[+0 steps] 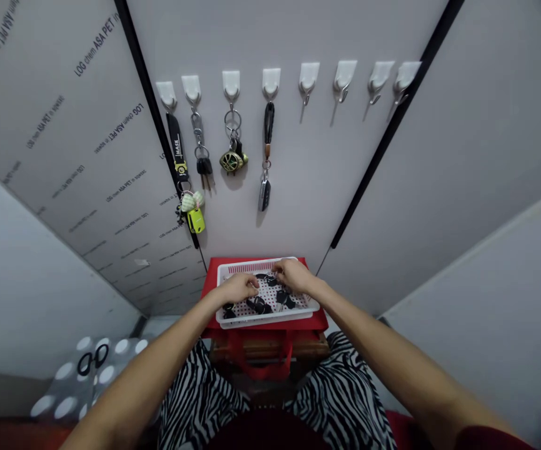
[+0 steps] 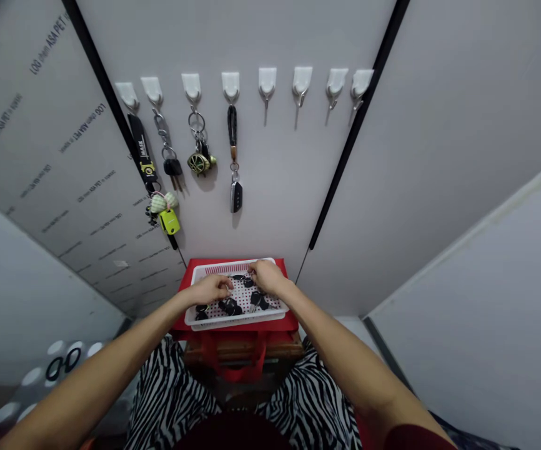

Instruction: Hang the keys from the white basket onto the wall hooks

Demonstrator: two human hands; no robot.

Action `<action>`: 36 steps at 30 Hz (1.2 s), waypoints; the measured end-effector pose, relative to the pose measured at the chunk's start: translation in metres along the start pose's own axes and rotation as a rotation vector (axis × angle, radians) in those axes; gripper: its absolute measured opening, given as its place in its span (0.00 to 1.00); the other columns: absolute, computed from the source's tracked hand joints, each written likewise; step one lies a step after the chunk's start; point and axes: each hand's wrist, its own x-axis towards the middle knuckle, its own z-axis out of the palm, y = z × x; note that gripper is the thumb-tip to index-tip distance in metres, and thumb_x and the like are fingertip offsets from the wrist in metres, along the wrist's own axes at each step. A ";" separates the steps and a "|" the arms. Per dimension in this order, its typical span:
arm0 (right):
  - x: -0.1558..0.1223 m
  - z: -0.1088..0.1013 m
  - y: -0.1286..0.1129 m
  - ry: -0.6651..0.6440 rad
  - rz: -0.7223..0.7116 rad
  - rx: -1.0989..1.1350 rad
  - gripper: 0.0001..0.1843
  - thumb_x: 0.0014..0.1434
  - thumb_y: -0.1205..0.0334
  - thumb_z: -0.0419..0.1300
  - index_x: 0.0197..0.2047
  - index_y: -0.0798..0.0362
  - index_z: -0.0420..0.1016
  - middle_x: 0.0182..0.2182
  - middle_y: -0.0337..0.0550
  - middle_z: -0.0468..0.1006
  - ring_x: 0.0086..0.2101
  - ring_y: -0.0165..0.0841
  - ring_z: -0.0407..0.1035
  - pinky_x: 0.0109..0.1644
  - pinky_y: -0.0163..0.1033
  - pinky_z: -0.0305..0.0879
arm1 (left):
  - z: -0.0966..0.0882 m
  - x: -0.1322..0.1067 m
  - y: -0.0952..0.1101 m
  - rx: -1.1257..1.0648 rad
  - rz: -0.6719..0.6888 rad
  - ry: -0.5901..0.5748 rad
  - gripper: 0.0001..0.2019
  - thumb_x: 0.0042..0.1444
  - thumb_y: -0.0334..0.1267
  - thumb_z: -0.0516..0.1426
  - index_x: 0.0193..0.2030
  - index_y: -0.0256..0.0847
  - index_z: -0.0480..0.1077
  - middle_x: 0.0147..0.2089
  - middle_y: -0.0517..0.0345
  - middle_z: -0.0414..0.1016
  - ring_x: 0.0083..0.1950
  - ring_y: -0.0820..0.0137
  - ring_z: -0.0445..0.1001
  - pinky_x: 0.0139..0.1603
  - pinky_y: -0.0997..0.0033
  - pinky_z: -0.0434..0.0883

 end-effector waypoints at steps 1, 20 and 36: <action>-0.002 -0.002 0.002 -0.015 -0.013 -0.003 0.17 0.41 0.72 0.47 0.35 0.53 0.69 0.34 0.45 0.71 0.35 0.31 0.63 0.36 0.31 0.54 | 0.001 0.000 0.000 0.007 0.002 0.006 0.08 0.38 0.33 0.50 0.29 0.36 0.65 0.18 0.65 0.61 0.20 0.78 0.58 0.20 0.81 0.55; -0.006 -0.076 0.001 0.154 0.028 0.780 0.08 0.40 0.64 0.51 0.25 0.60 0.67 0.16 0.36 0.66 0.17 0.21 0.57 0.22 0.28 0.54 | -0.020 0.011 0.063 -0.491 0.299 0.269 0.14 0.41 0.32 0.52 0.38 0.33 0.63 0.37 0.52 0.68 0.36 0.73 0.65 0.40 0.72 0.61; 0.016 -0.260 -0.014 0.943 -0.038 0.731 0.07 0.39 0.66 0.53 0.24 0.60 0.68 0.16 0.37 0.67 0.16 0.22 0.58 0.21 0.29 0.58 | -0.147 0.035 0.220 -0.320 0.408 0.875 0.06 0.43 0.31 0.49 0.32 0.37 0.61 0.24 0.60 0.67 0.24 0.78 0.65 0.26 0.78 0.61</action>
